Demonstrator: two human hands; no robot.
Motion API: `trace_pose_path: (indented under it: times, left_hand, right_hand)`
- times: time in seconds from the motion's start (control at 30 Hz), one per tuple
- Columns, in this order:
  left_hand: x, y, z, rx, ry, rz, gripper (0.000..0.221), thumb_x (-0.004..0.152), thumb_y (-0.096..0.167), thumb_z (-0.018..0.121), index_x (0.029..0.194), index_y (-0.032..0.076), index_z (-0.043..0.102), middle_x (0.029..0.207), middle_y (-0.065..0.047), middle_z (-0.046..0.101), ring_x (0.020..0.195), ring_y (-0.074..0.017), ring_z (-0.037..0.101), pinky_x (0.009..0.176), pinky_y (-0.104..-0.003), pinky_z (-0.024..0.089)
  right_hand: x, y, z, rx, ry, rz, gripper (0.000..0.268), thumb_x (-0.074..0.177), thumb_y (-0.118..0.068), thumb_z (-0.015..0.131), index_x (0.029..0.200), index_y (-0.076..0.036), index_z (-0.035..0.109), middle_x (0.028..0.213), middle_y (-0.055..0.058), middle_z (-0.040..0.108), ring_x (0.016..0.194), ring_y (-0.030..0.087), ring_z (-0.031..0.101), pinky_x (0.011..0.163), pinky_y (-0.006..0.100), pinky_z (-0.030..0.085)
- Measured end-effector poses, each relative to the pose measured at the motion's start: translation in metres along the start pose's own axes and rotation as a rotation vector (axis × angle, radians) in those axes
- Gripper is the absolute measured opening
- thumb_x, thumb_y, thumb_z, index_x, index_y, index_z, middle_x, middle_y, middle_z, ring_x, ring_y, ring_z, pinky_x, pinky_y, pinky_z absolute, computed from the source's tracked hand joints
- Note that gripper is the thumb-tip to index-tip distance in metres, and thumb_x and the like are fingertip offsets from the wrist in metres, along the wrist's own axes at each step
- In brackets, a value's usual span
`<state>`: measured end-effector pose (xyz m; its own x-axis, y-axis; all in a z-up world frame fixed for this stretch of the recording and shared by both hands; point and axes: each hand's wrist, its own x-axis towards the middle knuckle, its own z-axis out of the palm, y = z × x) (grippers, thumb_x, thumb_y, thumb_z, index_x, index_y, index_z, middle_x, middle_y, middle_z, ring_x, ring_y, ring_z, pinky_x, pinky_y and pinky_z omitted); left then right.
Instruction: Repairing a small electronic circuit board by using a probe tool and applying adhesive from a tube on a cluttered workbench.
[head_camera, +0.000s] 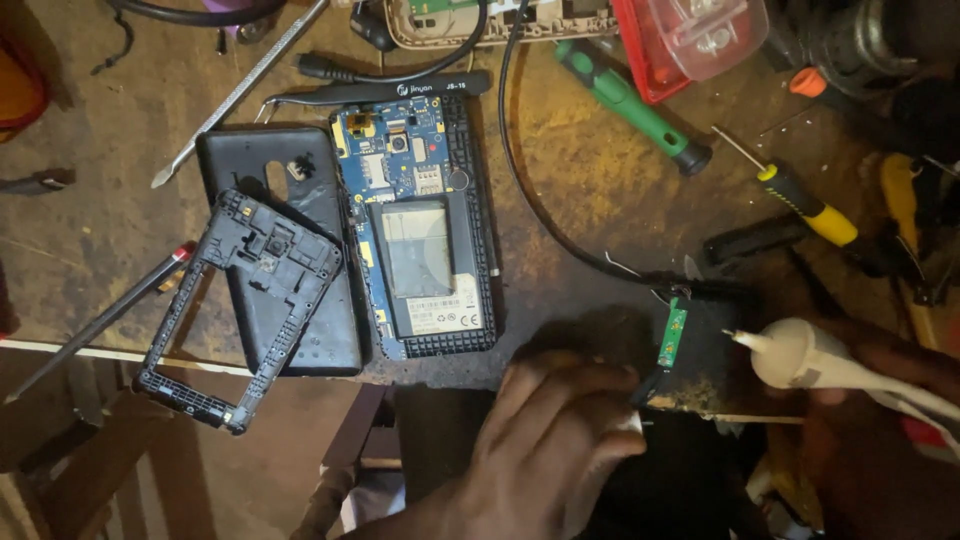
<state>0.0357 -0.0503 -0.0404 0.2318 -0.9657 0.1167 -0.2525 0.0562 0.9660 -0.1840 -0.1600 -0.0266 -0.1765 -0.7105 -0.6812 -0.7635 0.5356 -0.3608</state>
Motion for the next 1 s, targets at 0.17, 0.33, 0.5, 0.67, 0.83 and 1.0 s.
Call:
trace_pose_path:
  times: [0.17,0.33,0.5,0.67,0.83,1.0]
  left_hand:
    - [0.002,-0.009,-0.006,0.581,-0.04,0.325,0.011,0.11,0.005,0.062,0.112,-0.002,0.07,0.118,-0.019,0.072,0.105,-0.0318,0.065,0.085,-0.041,0.05]
    - [0.015,-0.01,0.008,0.748,0.056,0.303,0.012,0.109,0.004,0.06,0.106,0.002,0.07,0.116,-0.019,0.071,0.094,-0.0313,0.064,0.073,-0.039,0.043]
    - [0.023,-0.007,0.02,0.805,0.089,0.173,0.025,0.11,0.004,0.049,0.115,0.004,0.073,0.12,-0.017,0.067,0.092,-0.0314,0.059,0.073,-0.041,0.04]
    - [0.022,-0.006,0.031,0.792,0.214,0.103,0.027,0.109,0.003,0.046,0.11,0.005,0.073,0.117,-0.014,0.071,0.096,-0.0315,0.062,0.077,-0.043,0.044]
    - [0.015,0.003,0.039,0.763,0.209,0.123,0.014,0.107,0.008,0.055,0.106,0.003,0.068,0.115,-0.011,0.072,0.103,-0.027,0.067,0.078,-0.042,0.044]
    - [0.009,0.003,0.07,0.767,0.272,0.201,0.02,0.113,0.019,0.065,0.123,0.003,0.059,0.108,-0.013,0.071,0.099,-0.0328,0.073,0.083,-0.051,0.057]
  right_hand:
    - [0.01,0.062,0.03,0.672,0.236,-0.442,0.05,0.099,-0.028,0.073,0.139,-0.007,0.053,0.138,0.016,0.067,0.127,0.027,0.074,0.119,0.044,0.069]
    - [0.006,0.059,0.03,0.548,0.287,-0.481,0.04,0.104,-0.018,0.074,0.135,-0.001,0.055,0.137,0.021,0.068,0.128,0.032,0.075,0.115,0.044,0.07]
    - [0.009,0.057,0.028,0.508,0.322,-0.596,0.043,0.108,-0.019,0.075,0.14,0.001,0.055,0.134,0.023,0.068,0.125,0.03,0.074,0.124,0.042,0.066]
    - [-0.002,0.046,0.007,0.057,0.352,-0.464,0.036,0.107,-0.006,0.08,0.136,0.007,0.066,0.129,0.02,0.07,0.106,0.024,0.067,0.094,0.029,0.051]
    - [0.017,0.057,0.021,0.439,0.298,-0.538,0.035,0.101,-0.013,0.078,0.13,-0.001,0.063,0.122,0.017,0.071,0.107,0.024,0.073,0.105,0.033,0.06]
    - [0.023,0.061,0.021,0.561,0.238,-0.646,0.04,0.096,-0.012,0.072,0.128,0.004,0.055,0.128,0.028,0.069,0.115,0.035,0.077,0.116,0.042,0.069]
